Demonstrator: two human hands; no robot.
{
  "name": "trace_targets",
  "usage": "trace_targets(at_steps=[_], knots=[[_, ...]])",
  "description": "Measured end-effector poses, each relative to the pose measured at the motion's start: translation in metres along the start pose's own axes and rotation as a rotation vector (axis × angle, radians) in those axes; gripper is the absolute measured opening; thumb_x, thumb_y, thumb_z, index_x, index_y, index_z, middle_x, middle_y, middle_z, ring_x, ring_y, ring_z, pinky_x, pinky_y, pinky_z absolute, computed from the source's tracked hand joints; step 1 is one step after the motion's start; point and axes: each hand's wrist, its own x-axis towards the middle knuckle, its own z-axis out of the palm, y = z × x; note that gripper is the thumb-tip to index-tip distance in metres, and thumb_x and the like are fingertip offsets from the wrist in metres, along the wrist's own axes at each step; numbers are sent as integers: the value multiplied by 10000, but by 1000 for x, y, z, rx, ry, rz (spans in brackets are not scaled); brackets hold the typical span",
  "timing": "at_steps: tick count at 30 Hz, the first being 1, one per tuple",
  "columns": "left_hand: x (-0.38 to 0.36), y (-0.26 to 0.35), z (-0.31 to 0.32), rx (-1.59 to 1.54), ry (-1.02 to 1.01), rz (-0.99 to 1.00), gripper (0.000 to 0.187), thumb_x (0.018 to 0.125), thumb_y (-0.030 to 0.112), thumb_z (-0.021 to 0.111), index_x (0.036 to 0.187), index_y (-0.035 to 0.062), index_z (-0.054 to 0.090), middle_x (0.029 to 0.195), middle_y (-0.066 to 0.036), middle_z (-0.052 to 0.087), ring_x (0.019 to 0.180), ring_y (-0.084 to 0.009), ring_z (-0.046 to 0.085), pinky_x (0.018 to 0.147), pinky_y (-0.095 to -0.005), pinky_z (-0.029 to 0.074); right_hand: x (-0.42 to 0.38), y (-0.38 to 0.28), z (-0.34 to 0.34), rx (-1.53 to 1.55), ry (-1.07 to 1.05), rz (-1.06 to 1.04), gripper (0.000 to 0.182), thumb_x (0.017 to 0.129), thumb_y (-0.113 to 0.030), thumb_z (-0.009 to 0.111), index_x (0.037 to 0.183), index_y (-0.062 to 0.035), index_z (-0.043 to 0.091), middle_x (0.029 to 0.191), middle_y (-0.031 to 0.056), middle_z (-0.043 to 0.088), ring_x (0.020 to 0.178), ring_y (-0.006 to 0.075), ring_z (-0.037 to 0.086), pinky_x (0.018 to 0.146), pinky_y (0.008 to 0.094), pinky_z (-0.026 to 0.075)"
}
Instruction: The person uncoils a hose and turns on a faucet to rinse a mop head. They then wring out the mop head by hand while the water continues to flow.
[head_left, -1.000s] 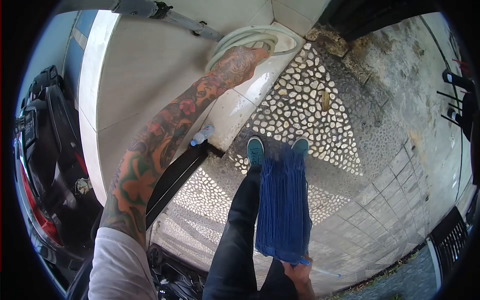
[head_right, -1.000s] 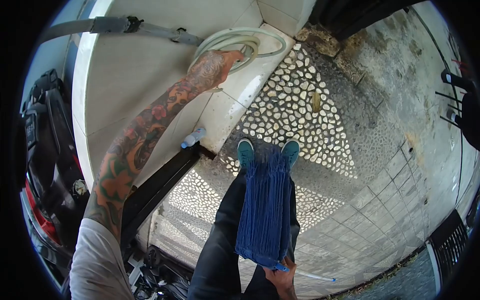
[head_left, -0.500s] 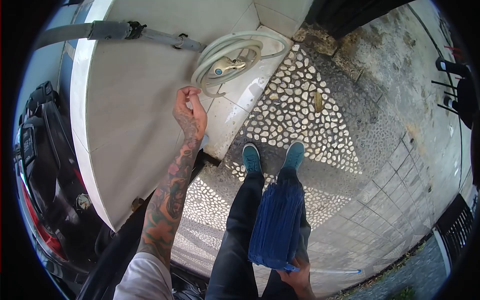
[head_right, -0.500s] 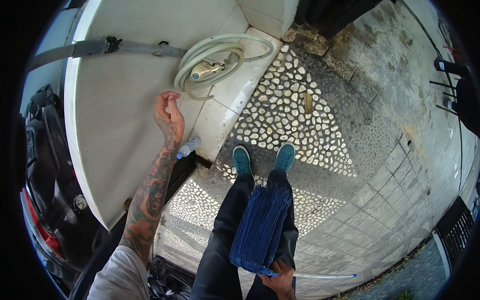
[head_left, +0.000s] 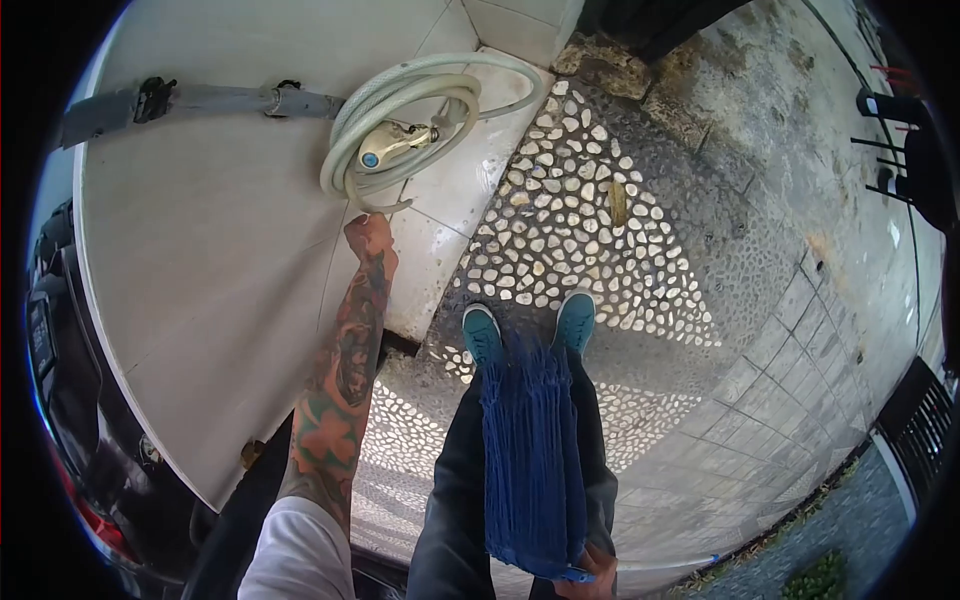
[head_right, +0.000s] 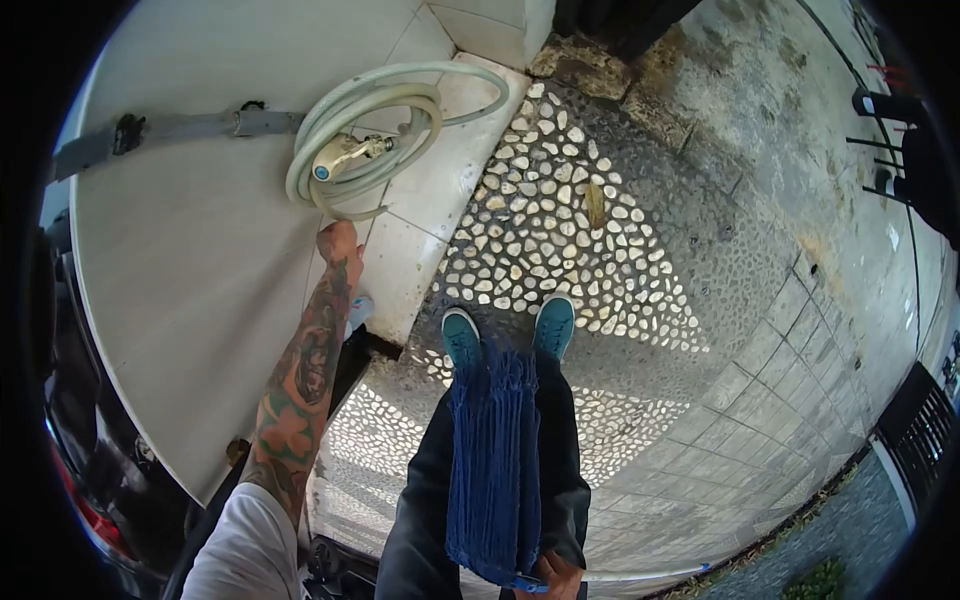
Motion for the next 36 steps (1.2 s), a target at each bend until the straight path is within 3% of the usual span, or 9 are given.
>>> trace_targets(at_steps=[1, 5, 9, 14, 19, 23, 27, 32, 36], knots=[[14, -25, -7, 118, 124, 83, 468, 814, 97, 728, 1203, 39, 475, 1097, -104, 536, 950, -258, 534, 853, -440, 448, -3, -1, 2, 10, 8, 7, 663, 761, -308, 858, 1248, 21, 551, 1198, 252, 578, 1062, 469, 594, 889, 551, 537], [-214, 124, 36, 627, 180, 1440, 495, 872, 235, 773, 1276, 45, 561, 1115, -117, 560, 979, -301, 534, 883, -465, 438, -4, -2, 13, -51, -8, -13, 687, 728, -313, 877, 1239, 11, 554, 1165, 245, 600, 1029, 459, 602, 870, 559, 528], [-234, 208, 50, 1092, -313, 1628, 431, 764, 246, 862, 1131, 100, 687, 973, -86, 618, 910, -292, 611, 801, -399, 503, -9, 6, 17, -80, -77, 4, 729, 688, -323, 902, 1238, 2, 549, 1148, 244, 611, 1007, 448, 602, 846, 567, 512], [-192, 244, 73, 1105, -436, 1794, 154, 839, 207, 788, 899, 87, 711, 794, -58, 638, 765, -263, 677, 641, -396, 552, -10, 3, 19, -19, 35, 70, 768, 652, -367, 916, 1226, -7, 555, 1167, 258, 607, 1005, 450, 601, 839, 565, 498], [-204, 252, 75, 1162, -268, 1291, 153, 938, 203, 708, 880, 64, 681, 790, -109, 657, 701, -292, 651, 629, -392, 523, -2, -3, 13, 6, -59, 149, 724, 662, -365, 905, 1178, 30, 587, 1087, 286, 632, 965, 483, 617, 824, 576, 518], [-207, 229, 64, 921, -227, 1488, 221, 967, 242, 684, 902, 35, 644, 728, -90, 641, 627, -234, 605, 578, -362, 472, 1, -7, 12, 26, -33, 168, 665, 664, -353, 900, 1126, 40, 626, 1046, 295, 646, 946, 498, 627, 823, 580, 526], [-179, 155, 9, 203, 16, 963, 203, 958, 206, 659, 914, 14, 609, 784, -19, 598, 719, -88, 503, 613, -271, 406, 3, -7, 13, 96, -129, 207, 681, 670, -338, 898, 1160, 37, 610, 1083, 294, 635, 968, 496, 618, 835, 575, 522], [-119, 71, -18, 461, -139, -23, 421, 906, 296, 744, 1180, 14, 594, 879, -49, 568, 753, -150, 572, 766, -266, 514, -10, -2, 19, -19, -19, 90, 714, 685, -333, 889, 1233, 6, 580, 1182, 265, 607, 1028, 471, 592, 872, 557, 508], [-36, 36, 6, 251, -171, -55, 588, 897, 291, 759, 1339, -9, 514, 1083, -123, 592, 900, -246, 623, 859, -378, 556, -17, 1, 23, -33, -4, 90, 725, 693, -340, 885, 1248, 10, 577, 1191, 254, 609, 1031, 459, 590, 875, 556, 508]])
